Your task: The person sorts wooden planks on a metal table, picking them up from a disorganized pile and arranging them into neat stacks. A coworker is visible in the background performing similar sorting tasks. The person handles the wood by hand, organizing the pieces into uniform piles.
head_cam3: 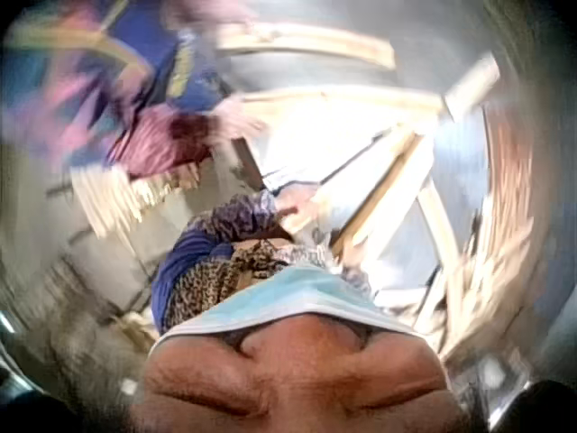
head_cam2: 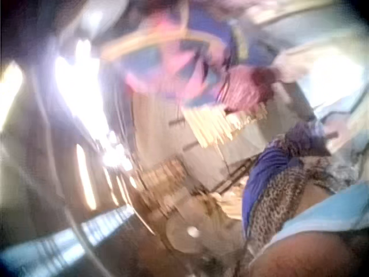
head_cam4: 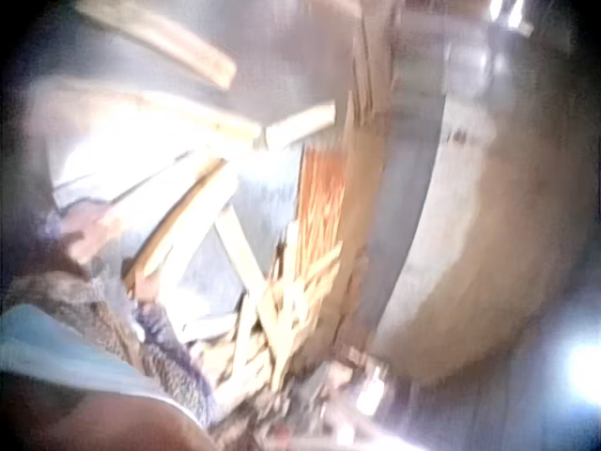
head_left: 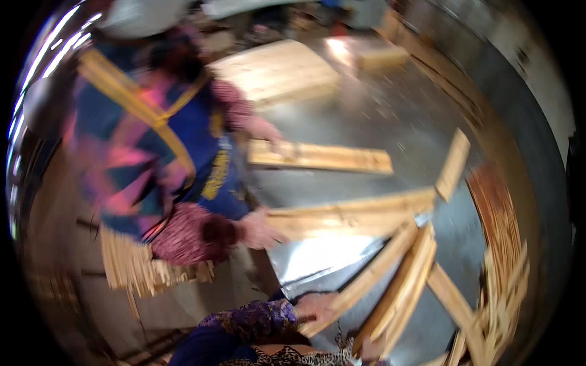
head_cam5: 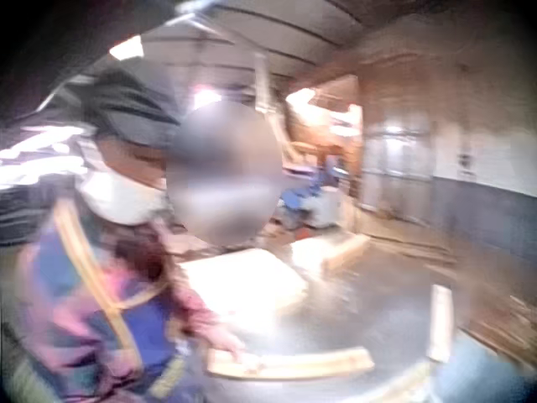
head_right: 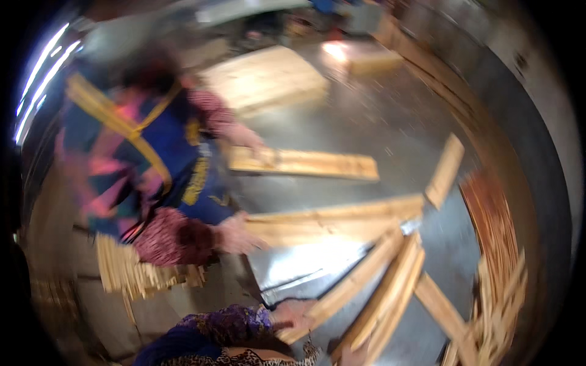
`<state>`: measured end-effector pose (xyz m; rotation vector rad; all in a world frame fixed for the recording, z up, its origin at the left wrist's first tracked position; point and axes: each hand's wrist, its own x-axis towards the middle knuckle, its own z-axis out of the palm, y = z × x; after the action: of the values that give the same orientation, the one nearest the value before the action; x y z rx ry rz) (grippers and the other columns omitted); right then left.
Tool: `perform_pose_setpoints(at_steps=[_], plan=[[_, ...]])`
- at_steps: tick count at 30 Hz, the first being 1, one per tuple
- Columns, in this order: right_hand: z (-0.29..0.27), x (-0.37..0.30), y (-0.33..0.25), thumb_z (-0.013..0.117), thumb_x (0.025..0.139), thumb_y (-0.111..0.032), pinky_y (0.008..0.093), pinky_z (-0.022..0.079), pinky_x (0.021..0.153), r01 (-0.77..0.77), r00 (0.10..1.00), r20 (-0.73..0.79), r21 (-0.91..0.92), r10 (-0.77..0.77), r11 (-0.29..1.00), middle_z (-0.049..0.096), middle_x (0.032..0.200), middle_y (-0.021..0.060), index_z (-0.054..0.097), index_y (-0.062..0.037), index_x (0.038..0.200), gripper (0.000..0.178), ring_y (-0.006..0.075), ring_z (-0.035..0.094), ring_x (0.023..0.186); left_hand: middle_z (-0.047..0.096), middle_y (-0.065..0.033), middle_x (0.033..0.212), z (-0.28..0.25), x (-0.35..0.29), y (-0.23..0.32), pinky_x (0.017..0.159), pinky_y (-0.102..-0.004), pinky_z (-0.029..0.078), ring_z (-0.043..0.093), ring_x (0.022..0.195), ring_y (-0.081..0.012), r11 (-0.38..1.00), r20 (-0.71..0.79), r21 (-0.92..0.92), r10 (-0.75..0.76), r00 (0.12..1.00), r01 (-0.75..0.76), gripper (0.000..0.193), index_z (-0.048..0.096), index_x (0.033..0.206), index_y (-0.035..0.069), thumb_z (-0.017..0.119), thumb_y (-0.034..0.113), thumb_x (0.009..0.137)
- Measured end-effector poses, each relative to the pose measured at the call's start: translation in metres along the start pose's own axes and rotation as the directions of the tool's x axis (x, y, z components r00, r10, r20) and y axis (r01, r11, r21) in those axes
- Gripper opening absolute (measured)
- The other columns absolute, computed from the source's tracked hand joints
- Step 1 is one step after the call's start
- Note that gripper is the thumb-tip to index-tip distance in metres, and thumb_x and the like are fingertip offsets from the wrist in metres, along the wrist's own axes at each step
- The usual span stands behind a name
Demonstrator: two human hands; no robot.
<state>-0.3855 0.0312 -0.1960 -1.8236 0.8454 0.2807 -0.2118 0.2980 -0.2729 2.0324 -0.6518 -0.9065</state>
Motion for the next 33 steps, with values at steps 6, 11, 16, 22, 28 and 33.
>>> perform_pose_setpoints(at_steps=[6, 11, 16, 22, 28, 33], plan=[[-0.004, -0.049, -0.007, 0.072, 0.091, -0.015, 0.0390, 0.055, 0.108, 0.147, 0.932, -0.341, 0.036, -0.127, 0.988, 0.072, 0.135, 0.0260, 0.037, 0.0079, 0.167, 0.086, 0.0321, 0.068, 0.127, 0.067, -0.0286, 0.143, 0.003, -0.030, 0.147, 0.110, -0.0523, 0.054, 0.067, 0.128, -0.0450, 0.988, 0.106, 0.065, -0.145, 0.984, 0.139, 0.084, 0.040, 0.167, -0.002, 0.064, 0.046, 0.102], [-0.007, -0.070, -0.018, 0.070, 0.097, -0.019, 0.0373, 0.050, 0.116, 0.128, 0.924, -0.382, 0.260, -0.020, 0.957, 0.068, 0.148, 0.0227, 0.036, 0.0063, 0.169, 0.083, 0.0277, 0.066, 0.136, 0.070, -0.0297, 0.136, 0.013, -0.009, 0.180, 0.106, -0.0535, 0.055, 0.067, 0.124, -0.0493, 0.989, 0.138, 0.131, -0.084, 0.987, 0.066, 0.071, 0.053, 0.154, 0.002, 0.070, 0.040, 0.097], [-0.015, -0.055, -0.023, 0.071, 0.097, -0.029, 0.0413, 0.052, 0.115, 0.125, 0.891, -0.446, 0.053, -0.089, 0.991, 0.072, 0.140, 0.0279, 0.037, 0.0019, 0.169, 0.085, 0.0371, 0.069, 0.136, 0.077, -0.0231, 0.122, 0.008, 0.001, 0.194, 0.102, -0.0467, 0.058, 0.075, 0.113, -0.0391, 0.969, 0.005, -0.246, 0.007, 1.000, -0.005, 0.057, 0.060, 0.150, 0.000, 0.067, 0.025, 0.098], [0.007, -0.042, -0.022, 0.070, 0.096, -0.024, 0.0488, 0.055, 0.109, 0.119, 0.871, -0.477, -0.026, -0.116, 0.993, 0.073, 0.135, 0.0287, 0.045, 0.0028, 0.162, 0.076, 0.0433, 0.070, 0.128, 0.077, -0.0124, 0.117, -0.058, -0.019, 0.189, 0.097, -0.0346, 0.057, 0.072, 0.107, -0.0197, 0.783, -0.009, -0.622, -0.036, 0.999, 0.023, 0.048, 0.065, 0.143, 0.000, 0.065, 0.009, 0.096], [0.000, -0.039, -0.090, 0.073, 0.103, -0.027, 0.0420, 0.055, 0.110, 0.275, 0.940, -0.290, 0.342, -0.177, 0.898, 0.072, 0.136, 0.0232, 0.050, 0.0056, 0.157, 0.067, 0.0347, 0.069, 0.128, 0.068, -0.0162, 0.142, -0.041, 0.030, 0.227, 0.119, -0.0365, 0.045, 0.064, 0.131, -0.0261, 0.840, -0.056, -0.527, 0.116, 0.992, -0.128, 0.064, 0.056, 0.154, -0.007, 0.065, 0.012, 0.094], [-0.037, -0.058, -0.084, 0.063, 0.114, -0.040, 0.0349, 0.053, 0.111, 0.154, 0.973, -0.221, 0.840, 0.069, 0.521, 0.064, 0.151, 0.0164, 0.044, 0.0013, 0.165, 0.068, 0.0236, 0.064, 0.133, 0.059, -0.0262, 0.151, 0.038, 0.061, 0.206, 0.123, -0.0403, 0.043, 0.056, 0.140, -0.0331, 0.643, 0.034, -0.759, -0.108, 0.994, 0.096, 0.089, 0.027, 0.166, -0.012, 0.069, 0.024, 0.095]])
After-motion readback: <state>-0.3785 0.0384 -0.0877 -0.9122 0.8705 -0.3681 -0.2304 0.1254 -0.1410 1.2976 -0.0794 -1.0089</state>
